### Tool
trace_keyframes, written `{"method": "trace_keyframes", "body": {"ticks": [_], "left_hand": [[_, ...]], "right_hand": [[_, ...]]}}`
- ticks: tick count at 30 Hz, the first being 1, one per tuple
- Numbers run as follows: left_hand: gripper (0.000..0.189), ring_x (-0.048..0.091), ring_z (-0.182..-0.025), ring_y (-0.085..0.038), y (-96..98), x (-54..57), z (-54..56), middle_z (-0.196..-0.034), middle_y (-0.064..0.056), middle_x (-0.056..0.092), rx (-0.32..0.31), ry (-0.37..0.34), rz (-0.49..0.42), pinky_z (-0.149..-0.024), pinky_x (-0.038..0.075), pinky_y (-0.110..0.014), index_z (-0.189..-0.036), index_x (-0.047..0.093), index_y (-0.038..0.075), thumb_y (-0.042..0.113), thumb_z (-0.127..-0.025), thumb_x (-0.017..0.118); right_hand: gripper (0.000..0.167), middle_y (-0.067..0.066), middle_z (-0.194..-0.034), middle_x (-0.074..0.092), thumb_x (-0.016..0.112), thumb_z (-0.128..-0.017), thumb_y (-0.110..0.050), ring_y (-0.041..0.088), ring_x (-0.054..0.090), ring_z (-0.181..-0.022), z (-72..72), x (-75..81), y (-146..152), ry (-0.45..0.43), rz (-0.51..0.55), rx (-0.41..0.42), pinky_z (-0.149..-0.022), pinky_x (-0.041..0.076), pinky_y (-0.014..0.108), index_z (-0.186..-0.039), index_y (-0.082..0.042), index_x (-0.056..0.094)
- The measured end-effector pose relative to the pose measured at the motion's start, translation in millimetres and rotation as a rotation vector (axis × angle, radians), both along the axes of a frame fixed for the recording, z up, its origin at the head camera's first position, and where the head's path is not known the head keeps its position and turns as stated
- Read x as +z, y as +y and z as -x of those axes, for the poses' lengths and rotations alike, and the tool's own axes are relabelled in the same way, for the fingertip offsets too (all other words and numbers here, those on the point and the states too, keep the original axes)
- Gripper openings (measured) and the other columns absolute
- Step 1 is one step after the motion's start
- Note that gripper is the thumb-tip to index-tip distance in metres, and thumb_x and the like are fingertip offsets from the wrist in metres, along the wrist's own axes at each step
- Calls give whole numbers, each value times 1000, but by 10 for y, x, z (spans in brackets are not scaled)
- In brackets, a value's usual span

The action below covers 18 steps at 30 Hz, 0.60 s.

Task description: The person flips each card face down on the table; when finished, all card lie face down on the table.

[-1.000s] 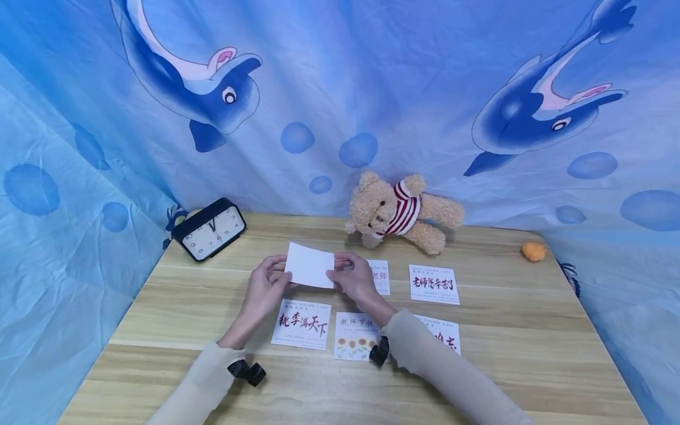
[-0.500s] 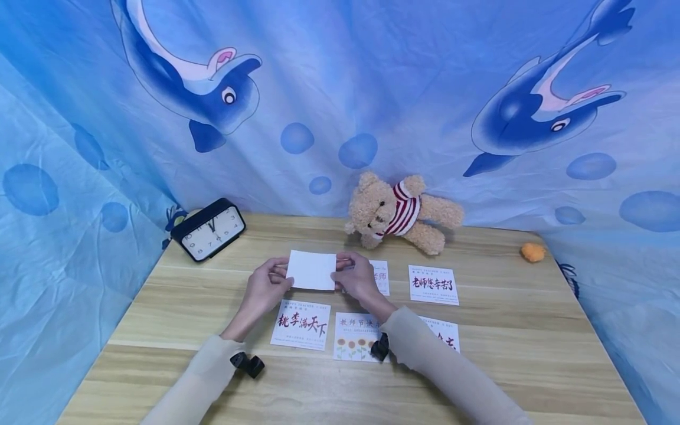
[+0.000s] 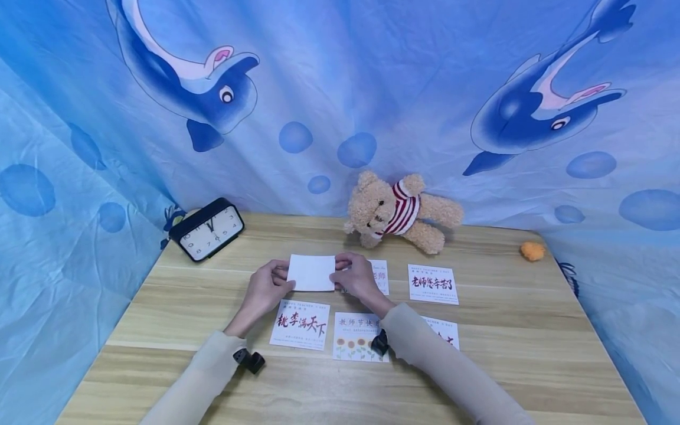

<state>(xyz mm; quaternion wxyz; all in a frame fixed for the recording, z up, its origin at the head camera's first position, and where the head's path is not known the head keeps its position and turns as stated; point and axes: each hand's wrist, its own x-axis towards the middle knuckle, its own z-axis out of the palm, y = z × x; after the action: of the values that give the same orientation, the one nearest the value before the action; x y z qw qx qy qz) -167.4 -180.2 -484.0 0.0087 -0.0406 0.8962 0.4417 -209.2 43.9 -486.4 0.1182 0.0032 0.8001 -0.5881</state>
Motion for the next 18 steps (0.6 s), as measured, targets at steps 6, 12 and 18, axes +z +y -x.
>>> {"method": "trace_keyframes", "body": {"ticks": [6,12,18], "left_hand": [[49,68,-92,-23,-14,-21,3,-111,-19,69,1,-11,39,-77,58,-26,-136,59,-3,9,-91,75],[49,66,-89,-21,-15,-18,14,-108,-17,68,-6,-20,72,-78,56,-27,-136,59,-4,8,-91,76],[52,65,-91,-22,-5,-12,4,-108,-17,67,-2,-25,81,-79,56,-28,-137,58,-5,9,-90,77]], "right_hand": [[50,14,-111,73,80,-84,-4,13,70,-69,-2,17,4,28,-104,57,-62,60,23,-133,0,67],[51,14,-112,74,81,-86,-9,15,72,-77,-14,67,15,45,-158,80,-74,61,26,-134,-1,67],[52,16,-115,73,81,-87,-9,17,74,-78,-26,90,28,28,-131,89,-74,63,28,-135,1,65]]}}
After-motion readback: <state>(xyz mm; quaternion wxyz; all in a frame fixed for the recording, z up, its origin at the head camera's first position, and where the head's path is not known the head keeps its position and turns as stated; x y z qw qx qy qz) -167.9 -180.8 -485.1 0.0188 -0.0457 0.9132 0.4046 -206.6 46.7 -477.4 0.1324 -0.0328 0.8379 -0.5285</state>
